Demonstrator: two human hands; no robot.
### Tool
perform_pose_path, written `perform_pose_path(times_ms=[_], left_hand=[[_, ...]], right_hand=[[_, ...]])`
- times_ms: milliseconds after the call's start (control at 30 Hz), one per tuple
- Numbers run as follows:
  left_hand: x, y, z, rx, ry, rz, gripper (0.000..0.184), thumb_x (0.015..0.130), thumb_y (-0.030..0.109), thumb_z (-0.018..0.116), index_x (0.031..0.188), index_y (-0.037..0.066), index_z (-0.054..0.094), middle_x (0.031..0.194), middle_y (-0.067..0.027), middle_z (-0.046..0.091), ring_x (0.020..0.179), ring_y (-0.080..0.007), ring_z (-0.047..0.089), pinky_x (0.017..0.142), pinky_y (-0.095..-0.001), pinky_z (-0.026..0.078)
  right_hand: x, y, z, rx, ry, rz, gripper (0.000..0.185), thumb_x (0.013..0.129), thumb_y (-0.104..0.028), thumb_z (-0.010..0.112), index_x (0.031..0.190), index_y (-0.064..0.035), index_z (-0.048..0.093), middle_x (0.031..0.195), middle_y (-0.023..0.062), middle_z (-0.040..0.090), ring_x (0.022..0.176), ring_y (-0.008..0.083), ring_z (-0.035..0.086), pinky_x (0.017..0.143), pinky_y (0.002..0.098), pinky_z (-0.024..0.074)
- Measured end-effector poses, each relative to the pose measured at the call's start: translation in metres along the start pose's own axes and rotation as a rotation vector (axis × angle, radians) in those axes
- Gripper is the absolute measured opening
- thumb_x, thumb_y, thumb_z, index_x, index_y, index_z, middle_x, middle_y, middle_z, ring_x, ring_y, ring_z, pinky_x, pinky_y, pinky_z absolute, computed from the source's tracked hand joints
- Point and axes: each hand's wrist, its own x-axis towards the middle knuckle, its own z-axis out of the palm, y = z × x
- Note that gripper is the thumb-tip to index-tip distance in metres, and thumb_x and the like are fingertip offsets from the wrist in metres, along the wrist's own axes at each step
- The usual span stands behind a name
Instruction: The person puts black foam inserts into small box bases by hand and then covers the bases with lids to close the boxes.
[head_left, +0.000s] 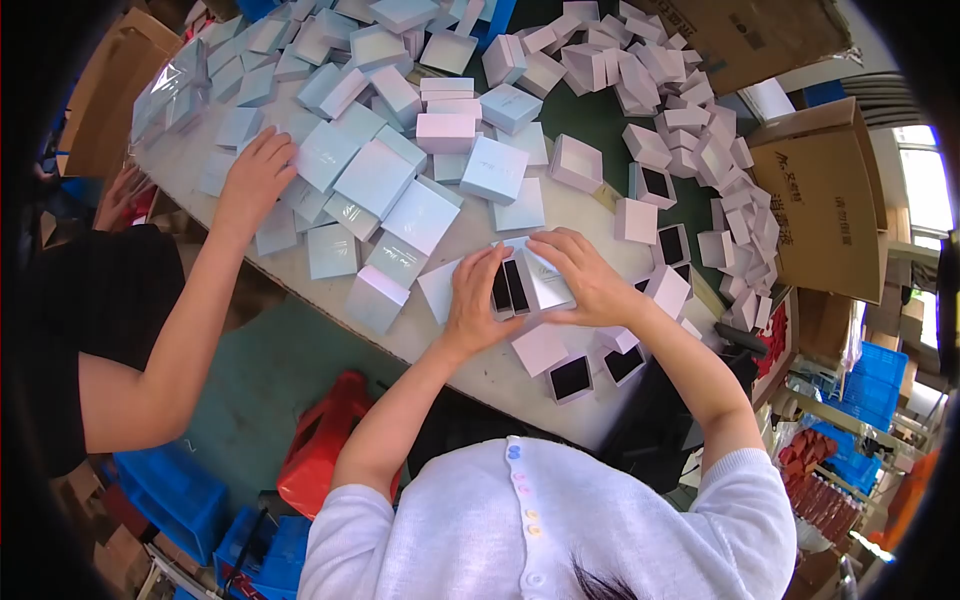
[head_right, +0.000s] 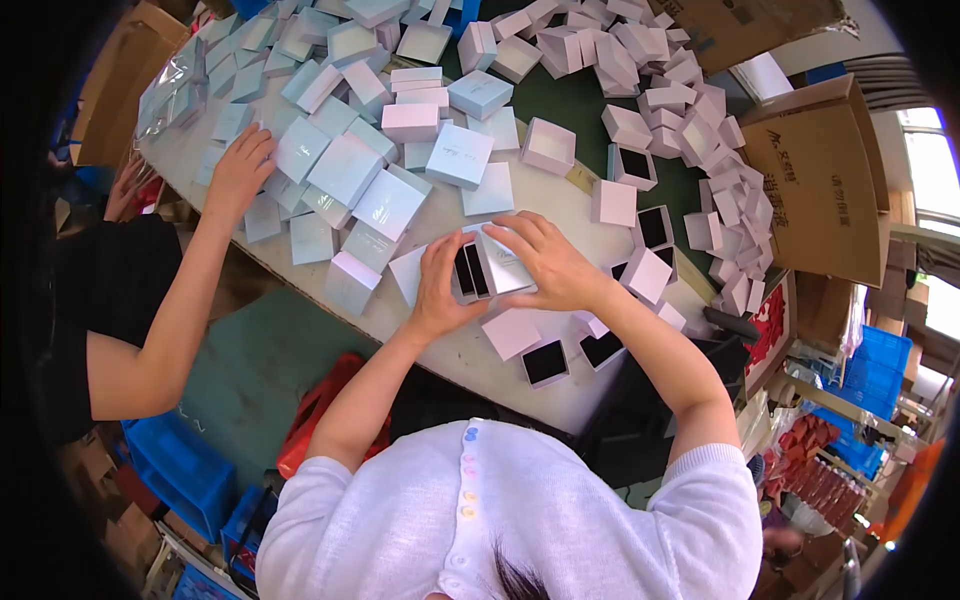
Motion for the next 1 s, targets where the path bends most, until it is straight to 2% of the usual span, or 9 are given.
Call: perform_pose_path(times_ms=[100, 267, 467, 600, 700, 800, 900, 967, 1000], left_hand=[[0.006, -0.001, 0.001, -0.016, 0.018, 0.040, 0.108, 0.055, 0.016, 0.086, 0.146, 0.002, 0.029, 0.132, -0.0138, 0.053, 0.124, -0.0338, 0.044, 0.106, -0.0469, 0.031], [0.010, 0.000, 0.001, 0.068, 0.003, 0.039, 0.118, 0.052, 0.027, 0.090, 0.147, 0.001, 0.027, 0.128, -0.0112, 0.052, 0.119, -0.0329, 0.046, 0.105, -0.0497, 0.030], [0.009, 0.001, 0.004, 0.126, -0.028, 0.051, 0.112, 0.053, 0.030, 0.090, 0.145, 0.004, 0.032, 0.129, -0.0113, 0.051, 0.120, -0.0326, 0.046, 0.106, -0.0540, 0.028], [0.016, -0.002, 0.006, 0.132, -0.025, 0.110, 0.105, 0.056, 0.036, 0.087, 0.143, 0.006, 0.036, 0.129, -0.0113, 0.051, 0.119, -0.0319, 0.046, 0.106, -0.0542, 0.027], [0.019, -0.001, 0.010, 0.049, 0.002, 0.093, 0.101, 0.059, 0.040, 0.085, 0.142, 0.006, 0.038, 0.129, -0.0115, 0.051, 0.121, -0.0320, 0.046, 0.106, -0.0540, 0.027], [0.032, 0.003, 0.009, 0.063, -0.052, 0.129, 0.098, 0.061, 0.038, 0.083, 0.141, 0.006, 0.038, 0.127, -0.0126, 0.052, 0.123, -0.0339, 0.044, 0.107, -0.0531, 0.027], [0.033, 0.015, -0.009, 0.101, -0.112, 0.053, 0.088, 0.069, 0.035, 0.081, 0.140, 0.004, 0.039, 0.126, -0.0118, 0.053, 0.124, -0.0291, 0.046, 0.107, -0.0467, 0.031], [0.036, 0.031, -0.025, -0.795, 0.017, -0.505, 0.079, 0.077, 0.033, 0.077, 0.139, 0.003, 0.040, 0.124, -0.0107, 0.054, 0.121, -0.0220, 0.047, 0.105, -0.0376, 0.036], [0.038, 0.038, -0.032, -0.878, -0.010, -0.543, 0.072, 0.082, 0.033, 0.074, 0.138, 0.002, 0.040, 0.125, -0.0103, 0.053, 0.117, -0.0178, 0.049, 0.100, -0.0307, 0.040]], right_hand=[[0.003, -0.001, 0.003, -0.135, -0.047, 0.078, 0.083, 0.074, -0.039, 0.077, 0.142, -0.0095, 0.039, 0.131, 0.0186, 0.046, 0.121, 0.0401, 0.044, 0.102, 0.0487, 0.0354], [0.012, -0.010, 0.013, -0.372, -0.062, -0.069, 0.071, 0.072, -0.043, 0.076, 0.133, -0.0186, 0.050, 0.126, 0.0156, 0.049, 0.117, 0.0352, 0.047, 0.099, 0.0458, 0.0380], [0.003, -0.010, 0.022, -0.534, -0.083, -0.067, 0.070, 0.074, -0.045, 0.073, 0.133, -0.0185, 0.046, 0.126, 0.0168, 0.048, 0.116, 0.0347, 0.048, 0.096, 0.0449, 0.0396], [0.002, -0.010, 0.035, -0.551, -0.036, -0.004, 0.073, 0.075, -0.050, 0.071, 0.134, -0.0162, 0.046, 0.129, 0.0188, 0.047, 0.118, 0.0373, 0.045, 0.097, 0.0471, 0.0381], [-0.002, -0.006, 0.038, -0.426, 0.020, 0.024, 0.072, 0.077, -0.050, 0.069, 0.135, -0.0148, 0.045, 0.132, 0.0203, 0.044, 0.120, 0.0387, 0.042, 0.098, 0.0499, 0.0372], [-0.017, 0.016, 0.036, -0.318, 0.123, -0.017, 0.080, 0.075, -0.050, 0.073, 0.138, -0.0149, 0.041, 0.140, 0.0223, 0.038, 0.127, 0.0420, 0.037, 0.103, 0.0530, 0.0337], [-0.027, 0.006, 0.017, -0.168, 0.156, -0.001, 0.091, 0.071, -0.051, 0.077, 0.143, -0.0135, 0.034, 0.148, 0.0226, 0.030, 0.134, 0.0423, 0.031, 0.110, 0.0532, 0.0282], [-0.030, 0.005, 0.002, 0.146, 0.314, 0.077, 0.102, 0.067, -0.050, 0.081, 0.146, -0.0109, 0.029, 0.152, 0.0231, 0.023, 0.138, 0.0423, 0.028, 0.112, 0.0517, 0.0255], [-0.028, -0.003, 0.000, 0.200, 0.326, 0.070, 0.096, 0.073, -0.044, 0.079, 0.146, -0.0081, 0.028, 0.152, 0.0211, 0.025, 0.139, 0.0369, 0.030, 0.111, 0.0494, 0.0268]])
